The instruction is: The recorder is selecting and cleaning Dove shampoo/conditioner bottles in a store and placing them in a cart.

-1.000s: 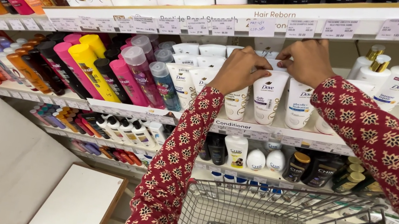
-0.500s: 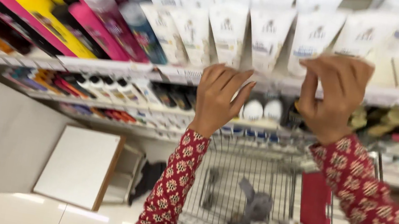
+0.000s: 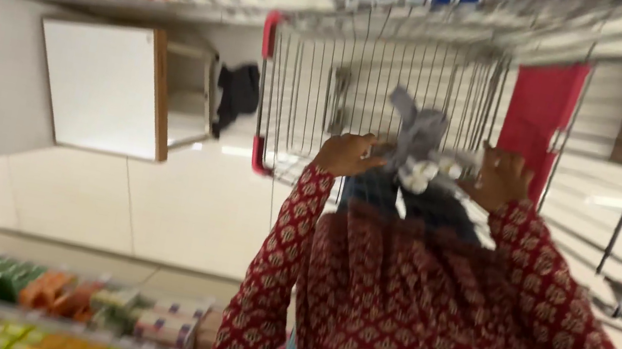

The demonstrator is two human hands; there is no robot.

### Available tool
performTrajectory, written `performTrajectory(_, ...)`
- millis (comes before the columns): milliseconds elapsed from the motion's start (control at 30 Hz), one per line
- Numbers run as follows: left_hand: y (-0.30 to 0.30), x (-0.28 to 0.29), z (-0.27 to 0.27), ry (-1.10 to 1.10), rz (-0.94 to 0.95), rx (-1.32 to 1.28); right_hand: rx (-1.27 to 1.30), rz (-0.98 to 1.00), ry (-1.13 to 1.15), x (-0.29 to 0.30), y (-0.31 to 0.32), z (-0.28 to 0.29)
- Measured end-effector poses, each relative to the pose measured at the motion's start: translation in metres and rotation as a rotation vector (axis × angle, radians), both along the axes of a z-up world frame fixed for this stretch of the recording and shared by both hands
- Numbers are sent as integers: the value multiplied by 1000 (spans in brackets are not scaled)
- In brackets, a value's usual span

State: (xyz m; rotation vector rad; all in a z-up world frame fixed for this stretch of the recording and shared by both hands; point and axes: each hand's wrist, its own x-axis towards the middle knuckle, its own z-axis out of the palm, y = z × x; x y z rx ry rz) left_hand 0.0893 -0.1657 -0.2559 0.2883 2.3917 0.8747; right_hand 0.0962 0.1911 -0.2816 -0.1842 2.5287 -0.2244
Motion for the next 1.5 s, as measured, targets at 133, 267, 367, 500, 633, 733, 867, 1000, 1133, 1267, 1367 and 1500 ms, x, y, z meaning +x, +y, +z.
performTrajectory(133, 12, 34, 11, -289, -186, -175, 119, -9, -169, 47, 40, -31)
performTrajectory(267, 0, 83, -29, -65, -242, -264, 508, 344, 66, 70, 59, -5)
performTrajectory(367, -1, 95, -33, 295, -239, -194, 660, 445, -49, 56, 46, 28)
performTrajectory(500, 16, 78, -7, 4, -94, -230, 749, 456, -167, 49, 45, 29)
performTrajectory(633, 15, 80, -31, 54, -114, -236, 710, 383, -181, 45, 50, 21)
performTrajectory(733, 24, 83, -30, 152, -89, -206, 695, 375, -178, 46, 58, 22)
performTrajectory(867, 32, 81, -29, 114, -103, -236, 664, 371, -165, 44, 66, 27)
performTrajectory(1000, 46, 82, -25, 107, -137, -283, 617, 351, -101, 49, 83, 19)
performTrajectory(1133, 65, 82, -16, 66, -142, -340, 587, 347, -126, 49, 100, 18)
performTrajectory(1267, 86, 80, -12, 64, -75, -372, 606, 373, -109, 47, 118, 21)
performTrajectory(1367, 100, 79, -16, 74, -59, -379, 626, 376, -160, 42, 131, 25)
performTrajectory(1500, 123, 74, -17, 70, -55, -388, 626, 362, -134, 43, 156, 27)
